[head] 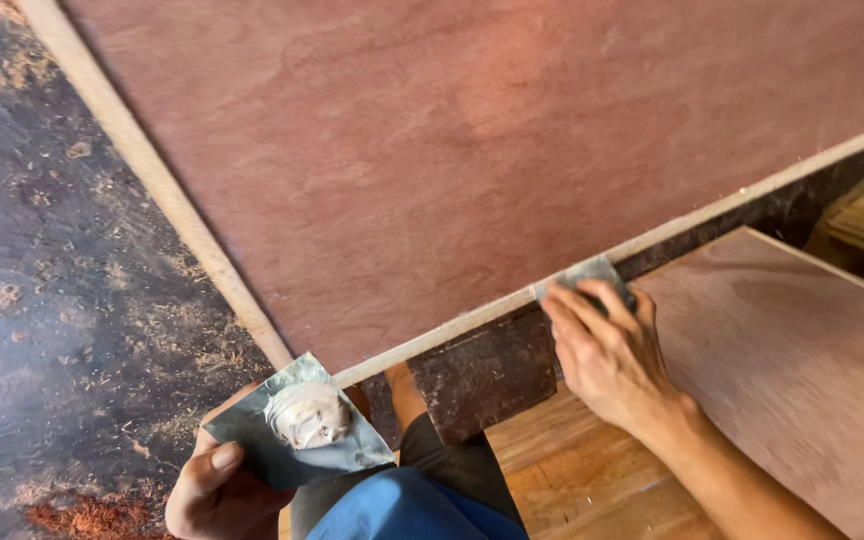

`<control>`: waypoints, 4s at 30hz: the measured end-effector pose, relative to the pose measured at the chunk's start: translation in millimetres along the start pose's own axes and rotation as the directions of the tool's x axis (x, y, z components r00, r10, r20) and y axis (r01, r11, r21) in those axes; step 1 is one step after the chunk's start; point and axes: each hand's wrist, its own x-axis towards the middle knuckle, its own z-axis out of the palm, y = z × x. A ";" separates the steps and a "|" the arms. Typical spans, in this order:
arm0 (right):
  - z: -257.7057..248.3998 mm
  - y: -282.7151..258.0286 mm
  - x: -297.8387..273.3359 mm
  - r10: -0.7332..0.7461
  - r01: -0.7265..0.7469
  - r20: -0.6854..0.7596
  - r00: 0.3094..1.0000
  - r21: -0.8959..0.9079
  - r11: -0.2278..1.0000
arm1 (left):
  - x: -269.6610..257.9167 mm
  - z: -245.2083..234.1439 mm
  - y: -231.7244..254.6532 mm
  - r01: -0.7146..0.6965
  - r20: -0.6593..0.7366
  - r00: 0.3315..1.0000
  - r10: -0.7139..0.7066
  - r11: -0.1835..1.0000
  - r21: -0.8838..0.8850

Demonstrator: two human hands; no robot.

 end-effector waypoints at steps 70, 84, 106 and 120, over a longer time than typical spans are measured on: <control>-22.0 204.2 -16.5 0.009 0.027 -0.320 0.947 0.109 0.994 | 71.9 142.2 -256.2 -0.395 0.011 0.915 0.403 0.901 -0.178; -24.1 255.1 -32.1 0.011 0.003 -0.192 0.981 0.074 0.997 | 70.0 164.4 -242.2 -0.286 -0.257 0.927 0.272 0.958 -0.017; -6.5 208.6 -20.2 0.010 -0.007 -0.231 0.973 0.017 1.000 | 57.5 122.2 -161.2 0.022 -0.492 0.870 -0.036 0.999 -0.034; 1.8 255.4 -25.0 0.053 -0.051 -0.275 0.960 0.011 0.999 | 56.5 107.8 -167.9 -0.076 -0.317 0.946 0.064 0.997 -0.024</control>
